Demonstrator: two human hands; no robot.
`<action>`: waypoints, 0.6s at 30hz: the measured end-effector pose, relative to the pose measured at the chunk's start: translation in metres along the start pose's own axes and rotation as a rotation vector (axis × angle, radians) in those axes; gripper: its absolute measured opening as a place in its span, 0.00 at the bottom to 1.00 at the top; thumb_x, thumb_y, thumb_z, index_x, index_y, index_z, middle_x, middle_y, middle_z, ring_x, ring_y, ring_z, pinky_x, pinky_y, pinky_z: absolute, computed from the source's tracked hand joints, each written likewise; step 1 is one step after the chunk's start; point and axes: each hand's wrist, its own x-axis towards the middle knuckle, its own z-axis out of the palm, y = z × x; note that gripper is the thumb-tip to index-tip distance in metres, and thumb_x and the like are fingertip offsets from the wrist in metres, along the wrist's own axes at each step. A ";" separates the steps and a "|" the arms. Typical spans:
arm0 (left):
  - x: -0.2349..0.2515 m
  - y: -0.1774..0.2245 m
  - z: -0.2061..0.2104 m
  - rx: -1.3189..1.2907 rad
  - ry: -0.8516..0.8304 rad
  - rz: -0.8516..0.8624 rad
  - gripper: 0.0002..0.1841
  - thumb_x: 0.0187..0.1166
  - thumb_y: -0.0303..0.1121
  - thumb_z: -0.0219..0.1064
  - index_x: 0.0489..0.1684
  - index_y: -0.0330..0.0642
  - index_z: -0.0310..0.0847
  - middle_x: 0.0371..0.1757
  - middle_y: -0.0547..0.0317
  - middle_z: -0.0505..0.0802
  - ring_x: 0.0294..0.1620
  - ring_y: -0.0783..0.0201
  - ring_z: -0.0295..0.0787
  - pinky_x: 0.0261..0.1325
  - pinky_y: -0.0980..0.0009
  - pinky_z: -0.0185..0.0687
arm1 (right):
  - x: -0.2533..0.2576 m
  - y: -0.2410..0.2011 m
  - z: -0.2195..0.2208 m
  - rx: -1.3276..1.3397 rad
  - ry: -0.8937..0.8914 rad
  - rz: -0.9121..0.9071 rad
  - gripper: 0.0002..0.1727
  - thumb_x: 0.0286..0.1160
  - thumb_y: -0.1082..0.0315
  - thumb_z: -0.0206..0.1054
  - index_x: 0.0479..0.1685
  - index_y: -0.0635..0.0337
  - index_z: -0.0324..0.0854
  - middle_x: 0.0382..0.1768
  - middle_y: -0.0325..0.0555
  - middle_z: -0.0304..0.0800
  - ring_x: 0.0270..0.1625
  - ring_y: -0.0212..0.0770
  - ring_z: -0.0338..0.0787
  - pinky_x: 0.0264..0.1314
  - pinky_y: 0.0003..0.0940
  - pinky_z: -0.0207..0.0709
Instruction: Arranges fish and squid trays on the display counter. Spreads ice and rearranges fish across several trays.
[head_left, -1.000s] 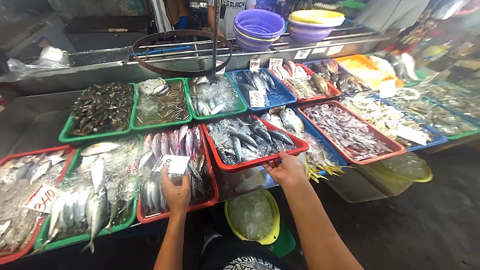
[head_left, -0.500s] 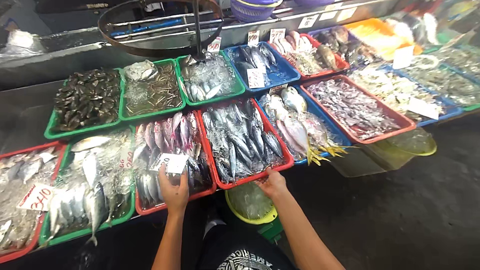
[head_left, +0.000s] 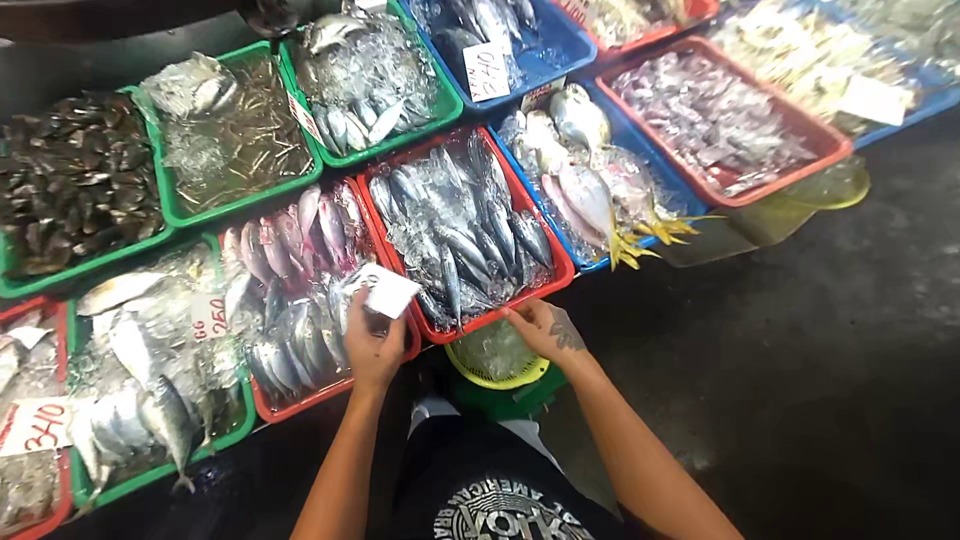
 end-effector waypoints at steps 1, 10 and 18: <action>0.001 0.002 0.009 -0.019 -0.130 0.048 0.37 0.69 0.36 0.77 0.78 0.27 0.69 0.52 0.47 0.94 0.41 0.61 0.95 0.47 0.60 0.95 | -0.007 -0.003 0.002 0.117 -0.020 -0.072 0.29 0.85 0.40 0.59 0.57 0.59 0.85 0.45 0.50 0.92 0.45 0.46 0.93 0.53 0.50 0.88; -0.009 0.049 0.079 -0.123 -0.822 0.352 0.43 0.69 0.46 0.75 0.87 0.36 0.65 0.74 0.47 0.84 0.53 0.63 0.90 0.55 0.63 0.91 | -0.033 0.024 -0.003 1.042 0.132 -0.324 0.17 0.78 0.76 0.64 0.64 0.68 0.78 0.46 0.53 0.91 0.46 0.44 0.93 0.51 0.42 0.91; 0.056 0.038 0.094 0.371 -0.643 0.080 0.25 0.81 0.44 0.68 0.74 0.41 0.80 0.67 0.48 0.89 0.57 0.55 0.91 0.61 0.55 0.88 | -0.045 0.090 -0.039 1.251 0.158 -0.168 0.15 0.81 0.77 0.62 0.63 0.66 0.80 0.48 0.53 0.93 0.45 0.43 0.95 0.48 0.42 0.93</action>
